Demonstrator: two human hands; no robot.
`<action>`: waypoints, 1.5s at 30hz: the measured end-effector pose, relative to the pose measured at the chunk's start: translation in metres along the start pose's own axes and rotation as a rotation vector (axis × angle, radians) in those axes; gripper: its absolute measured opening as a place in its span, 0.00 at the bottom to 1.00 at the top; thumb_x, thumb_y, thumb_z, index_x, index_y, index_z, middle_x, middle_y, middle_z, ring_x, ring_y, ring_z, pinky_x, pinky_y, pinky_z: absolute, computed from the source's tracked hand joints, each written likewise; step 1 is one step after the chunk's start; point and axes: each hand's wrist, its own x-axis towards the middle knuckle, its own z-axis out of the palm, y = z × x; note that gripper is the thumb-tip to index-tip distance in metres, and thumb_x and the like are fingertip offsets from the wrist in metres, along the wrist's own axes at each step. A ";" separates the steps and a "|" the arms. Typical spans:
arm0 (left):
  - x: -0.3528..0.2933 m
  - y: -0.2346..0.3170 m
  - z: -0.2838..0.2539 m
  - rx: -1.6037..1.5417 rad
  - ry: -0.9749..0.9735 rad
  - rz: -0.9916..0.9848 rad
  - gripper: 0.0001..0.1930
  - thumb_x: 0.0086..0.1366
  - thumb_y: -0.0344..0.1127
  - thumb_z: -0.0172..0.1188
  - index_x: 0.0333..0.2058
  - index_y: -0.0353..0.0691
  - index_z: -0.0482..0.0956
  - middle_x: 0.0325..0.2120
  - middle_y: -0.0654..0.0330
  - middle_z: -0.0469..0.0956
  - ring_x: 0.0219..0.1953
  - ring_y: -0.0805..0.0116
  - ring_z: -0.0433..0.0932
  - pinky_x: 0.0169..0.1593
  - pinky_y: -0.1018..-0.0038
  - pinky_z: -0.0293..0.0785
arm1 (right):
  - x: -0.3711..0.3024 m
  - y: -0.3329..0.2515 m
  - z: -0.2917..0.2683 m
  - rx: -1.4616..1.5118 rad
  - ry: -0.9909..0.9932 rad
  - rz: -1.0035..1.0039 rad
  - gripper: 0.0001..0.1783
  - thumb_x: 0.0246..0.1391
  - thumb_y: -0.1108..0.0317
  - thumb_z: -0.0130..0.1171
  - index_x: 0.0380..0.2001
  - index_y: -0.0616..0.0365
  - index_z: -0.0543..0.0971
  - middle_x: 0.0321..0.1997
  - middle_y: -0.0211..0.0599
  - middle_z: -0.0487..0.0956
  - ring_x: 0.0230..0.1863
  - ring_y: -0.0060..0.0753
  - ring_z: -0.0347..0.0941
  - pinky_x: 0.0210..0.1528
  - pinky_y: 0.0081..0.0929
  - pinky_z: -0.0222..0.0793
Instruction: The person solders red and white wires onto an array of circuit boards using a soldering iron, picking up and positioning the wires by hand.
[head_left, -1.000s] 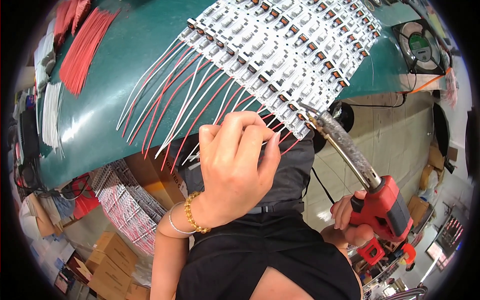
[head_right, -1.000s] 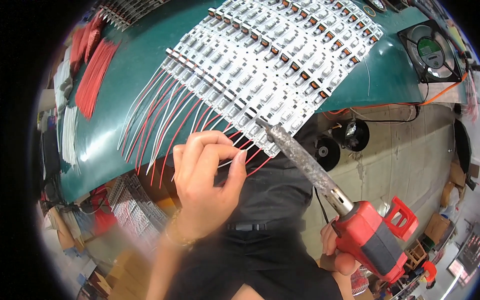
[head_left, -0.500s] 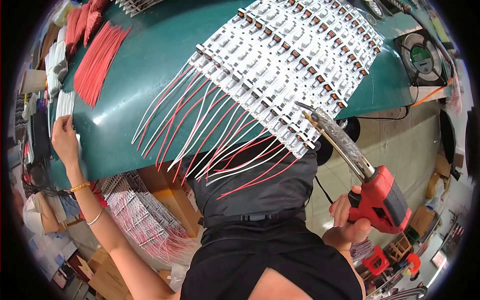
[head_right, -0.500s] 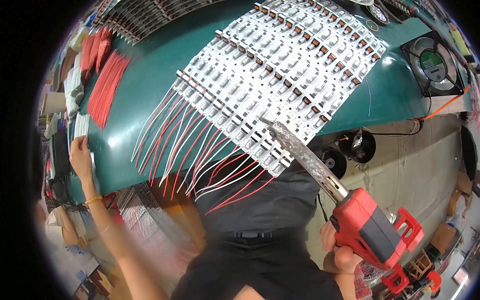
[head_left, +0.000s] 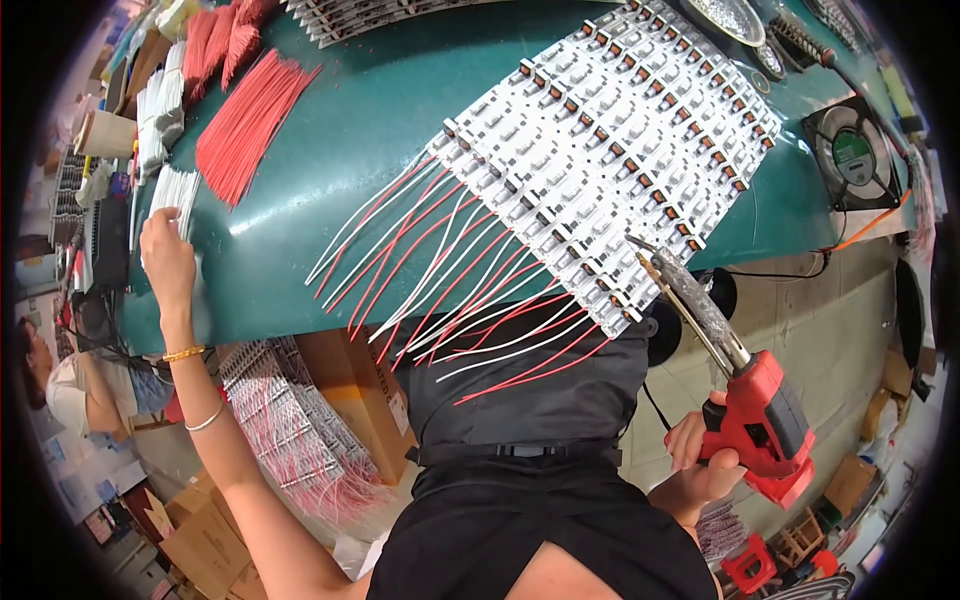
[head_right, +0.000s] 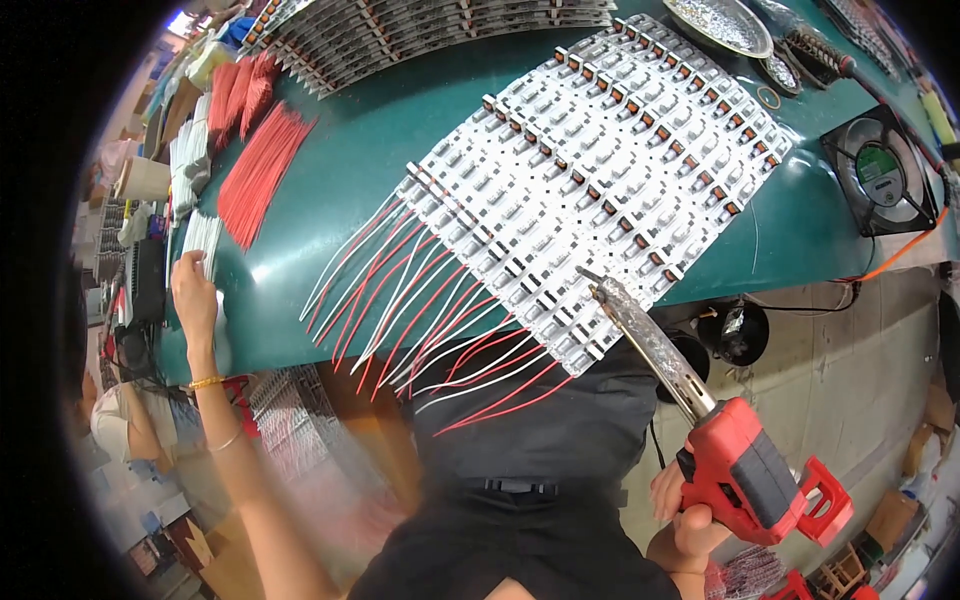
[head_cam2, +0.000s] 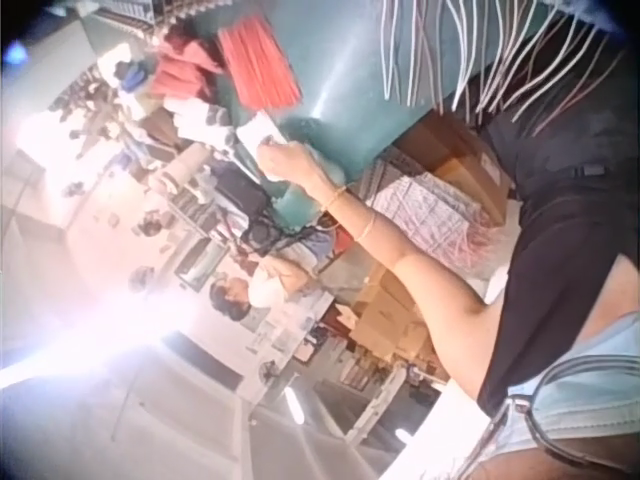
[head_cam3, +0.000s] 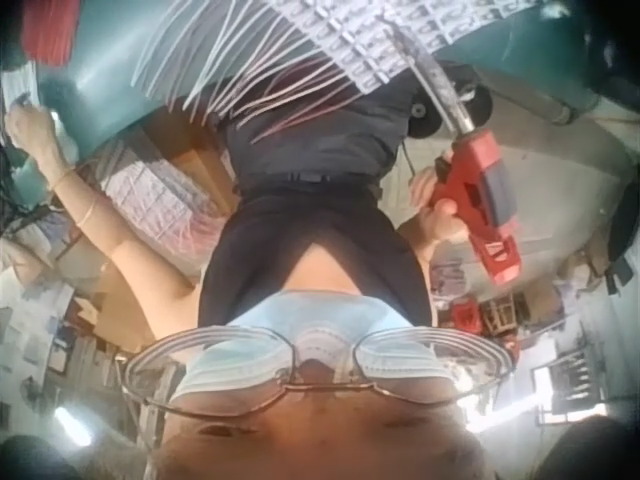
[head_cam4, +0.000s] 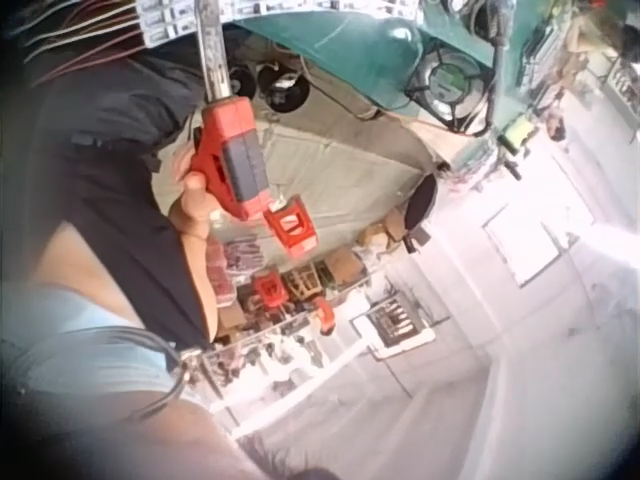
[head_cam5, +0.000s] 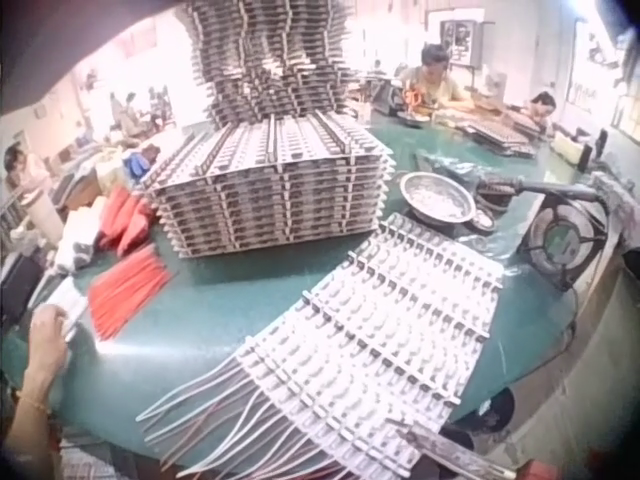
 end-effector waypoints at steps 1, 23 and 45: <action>-0.001 0.000 -0.003 0.000 0.004 0.000 0.07 0.65 0.26 0.48 0.38 0.32 0.74 0.35 0.47 0.75 0.39 0.48 0.74 0.43 0.60 0.69 | -0.001 0.001 -0.003 0.014 -0.030 0.014 0.44 0.54 0.38 0.54 0.53 0.74 0.62 0.09 0.24 0.64 0.08 0.20 0.59 0.16 0.19 0.59; -0.102 0.324 -0.116 -1.131 -0.189 0.319 0.10 0.42 0.26 0.66 0.24 0.42 0.74 0.25 0.64 0.71 0.30 0.65 0.71 0.44 0.67 0.58 | -0.034 -0.007 -0.033 -0.006 -0.288 -0.035 0.53 0.47 0.27 0.52 0.55 0.70 0.63 0.11 0.22 0.66 0.11 0.21 0.64 0.19 0.23 0.63; -0.108 0.329 -0.113 -1.057 -0.187 0.312 0.09 0.45 0.25 0.65 0.24 0.41 0.74 0.24 0.62 0.73 0.31 0.64 0.72 0.49 0.64 0.60 | -0.042 -0.028 -0.014 0.041 0.040 0.182 0.34 0.33 0.38 0.71 0.23 0.59 0.71 0.15 0.30 0.71 0.14 0.23 0.67 0.16 0.19 0.59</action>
